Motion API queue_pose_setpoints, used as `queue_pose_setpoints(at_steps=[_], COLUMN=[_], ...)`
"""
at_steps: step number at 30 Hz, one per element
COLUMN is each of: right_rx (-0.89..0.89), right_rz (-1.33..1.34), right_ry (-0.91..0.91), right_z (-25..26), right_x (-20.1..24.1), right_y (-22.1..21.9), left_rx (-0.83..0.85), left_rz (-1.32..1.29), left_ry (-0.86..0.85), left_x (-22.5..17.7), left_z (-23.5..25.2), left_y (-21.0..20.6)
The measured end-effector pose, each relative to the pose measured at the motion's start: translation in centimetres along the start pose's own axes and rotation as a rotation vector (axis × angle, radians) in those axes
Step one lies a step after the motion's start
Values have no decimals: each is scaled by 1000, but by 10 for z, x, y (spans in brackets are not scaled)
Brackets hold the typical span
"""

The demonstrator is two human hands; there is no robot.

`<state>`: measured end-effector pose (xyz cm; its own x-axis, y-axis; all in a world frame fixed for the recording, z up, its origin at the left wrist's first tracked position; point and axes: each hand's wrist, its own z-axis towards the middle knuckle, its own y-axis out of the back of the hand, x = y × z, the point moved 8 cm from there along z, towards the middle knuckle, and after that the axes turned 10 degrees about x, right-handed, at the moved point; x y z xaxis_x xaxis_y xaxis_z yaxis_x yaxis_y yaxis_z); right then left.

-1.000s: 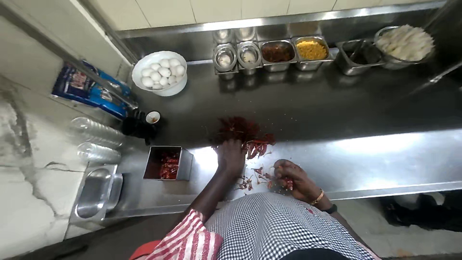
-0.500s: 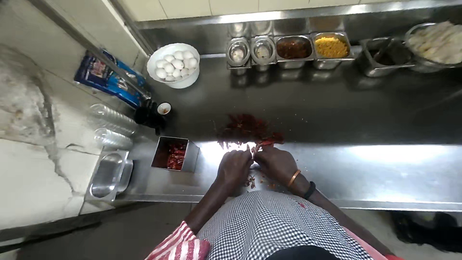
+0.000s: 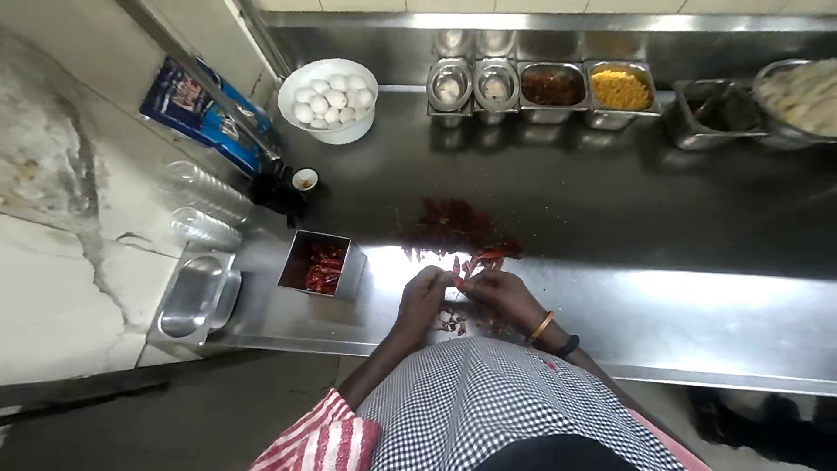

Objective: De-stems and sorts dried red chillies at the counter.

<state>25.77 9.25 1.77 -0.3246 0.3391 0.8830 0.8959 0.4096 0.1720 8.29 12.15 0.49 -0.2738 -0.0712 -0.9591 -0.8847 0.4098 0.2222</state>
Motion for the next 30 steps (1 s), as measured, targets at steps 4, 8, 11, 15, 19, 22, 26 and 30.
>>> queue_pose_setpoints(at_steps=[4, 8, 11, 15, 19, 22, 26, 30], right_rx=[-8, -9, 18, 28, 87, 158, 176, 35], right_rz=[102, 93, 15, -281, -806, -1054, -1101, -1049], right_ry=[-57, -67, -25, 46, 73, 118, 223, 396], right_z=[-4, -8, -8, -9, 7, 14, 11, 4], right_x=[-8, -6, 8, 30, 30, 28, 20, 21], right_y=[3, 8, 5, 6, -6, -23, -33, -32], left_rx=[-74, 15, 220, 214, 297, 533, 614, 483], left_rz=[256, 611, 382, 87, 748, 965, 986, 667], left_ry=[-19, -146, -126, -15, -256, -228, -202, -284], left_x=[1, -29, -39, -18, -34, -27, -20, -13], left_z=[7, 5, 7, 16, 1, -4, -7, -10], left_y=[16, 13, -1, 4, -10, -28, -32, -20])
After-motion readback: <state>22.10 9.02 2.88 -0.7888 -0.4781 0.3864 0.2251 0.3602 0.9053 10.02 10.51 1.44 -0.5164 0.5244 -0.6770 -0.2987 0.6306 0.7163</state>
